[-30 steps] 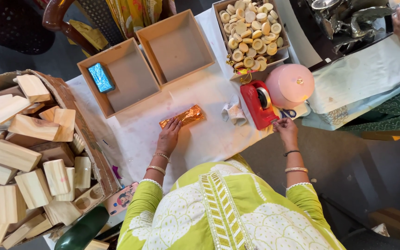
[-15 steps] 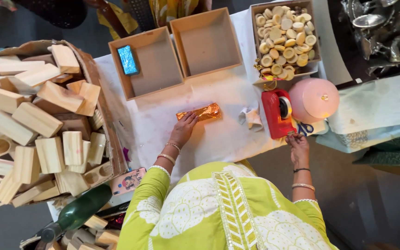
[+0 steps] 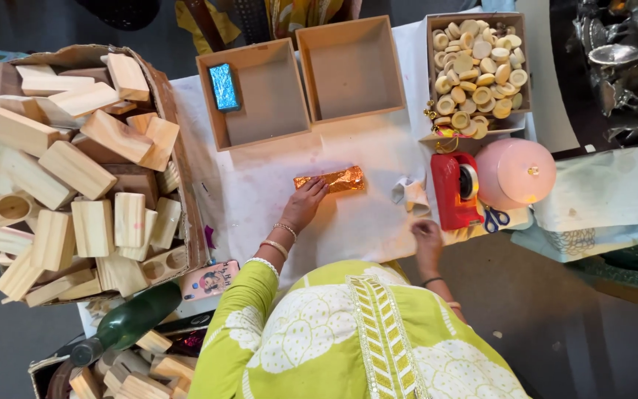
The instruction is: Wrapping wooden blocks in aluminum foil and purple decorative paper.
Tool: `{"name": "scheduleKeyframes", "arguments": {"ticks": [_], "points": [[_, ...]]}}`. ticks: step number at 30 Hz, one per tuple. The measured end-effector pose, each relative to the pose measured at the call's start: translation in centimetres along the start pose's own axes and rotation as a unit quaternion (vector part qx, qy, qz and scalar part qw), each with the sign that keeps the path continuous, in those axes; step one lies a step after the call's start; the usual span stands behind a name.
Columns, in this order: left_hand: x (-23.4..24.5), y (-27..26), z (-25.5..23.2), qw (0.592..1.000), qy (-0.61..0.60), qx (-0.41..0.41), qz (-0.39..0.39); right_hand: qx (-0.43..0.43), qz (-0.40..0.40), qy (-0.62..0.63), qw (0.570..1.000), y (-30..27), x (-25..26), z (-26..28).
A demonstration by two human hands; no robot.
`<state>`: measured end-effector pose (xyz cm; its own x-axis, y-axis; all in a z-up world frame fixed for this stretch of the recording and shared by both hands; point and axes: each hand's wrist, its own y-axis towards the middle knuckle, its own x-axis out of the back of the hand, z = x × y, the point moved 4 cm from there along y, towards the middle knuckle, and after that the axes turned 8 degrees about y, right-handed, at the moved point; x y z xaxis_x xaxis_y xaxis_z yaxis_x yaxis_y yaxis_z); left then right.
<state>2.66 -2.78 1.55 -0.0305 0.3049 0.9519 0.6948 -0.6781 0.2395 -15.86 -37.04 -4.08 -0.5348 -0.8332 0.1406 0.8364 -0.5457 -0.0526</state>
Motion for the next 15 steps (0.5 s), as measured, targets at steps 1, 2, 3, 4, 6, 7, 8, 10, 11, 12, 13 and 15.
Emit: {"name": "scheduleKeyframes", "arguments": {"ticks": [1,2,3,4,6,7,8,10,11,12,13,15], "points": [[0.2,0.2,0.0,1.000,0.001,0.001,-0.002,0.002,0.001,0.000,1.000,0.7,-2.2,0.7],[0.3,0.2,0.0,1.000,-0.004,0.001,-0.003,-0.021,0.057,0.037,0.997,1.2,-4.8,1.3],[0.4,0.3,-0.1,1.000,-0.009,0.001,-0.004,-0.043,0.112,0.074,0.990,1.6,-7.4,1.9],[0.4,0.2,-0.1,1.000,-0.009,0.002,-0.004,-0.043,0.113,0.074,0.990,2.6,-9.4,2.7],[0.3,0.2,0.0,1.000,-0.014,0.002,-0.003,-0.059,0.197,0.051,0.977,4.3,-14.1,4.4],[0.2,0.3,-0.1,1.000,-0.014,0.003,-0.004,-0.058,0.198,0.050,0.977,5.1,-15.7,4.7],[0.2,0.2,-0.1,1.000,-0.008,0.002,-0.004,-0.061,0.211,0.054,0.974,5.9,-17.5,5.1],[0.2,0.2,-0.1,1.000,-0.001,0.002,-0.004,-0.062,0.226,0.057,0.970,7.4,-20.5,4.8],[0.2,0.2,-0.1,1.000,0.002,0.001,-0.005,-0.086,0.232,0.071,0.966,8.0,-21.6,4.1],[0.2,0.2,-0.1,1.000,0.005,-0.002,-0.006,-0.109,0.237,0.086,0.962,8.6,-22.8,3.3],[0.1,0.1,-0.2,1.000,0.006,-0.001,-0.006,-0.109,0.238,0.086,0.961,8.6,-23.2,2.9],[-0.3,0.1,-0.1,1.000,-0.002,0.003,-0.003,-0.109,0.234,0.023,0.966,9.1,-24.0,1.9]]}}
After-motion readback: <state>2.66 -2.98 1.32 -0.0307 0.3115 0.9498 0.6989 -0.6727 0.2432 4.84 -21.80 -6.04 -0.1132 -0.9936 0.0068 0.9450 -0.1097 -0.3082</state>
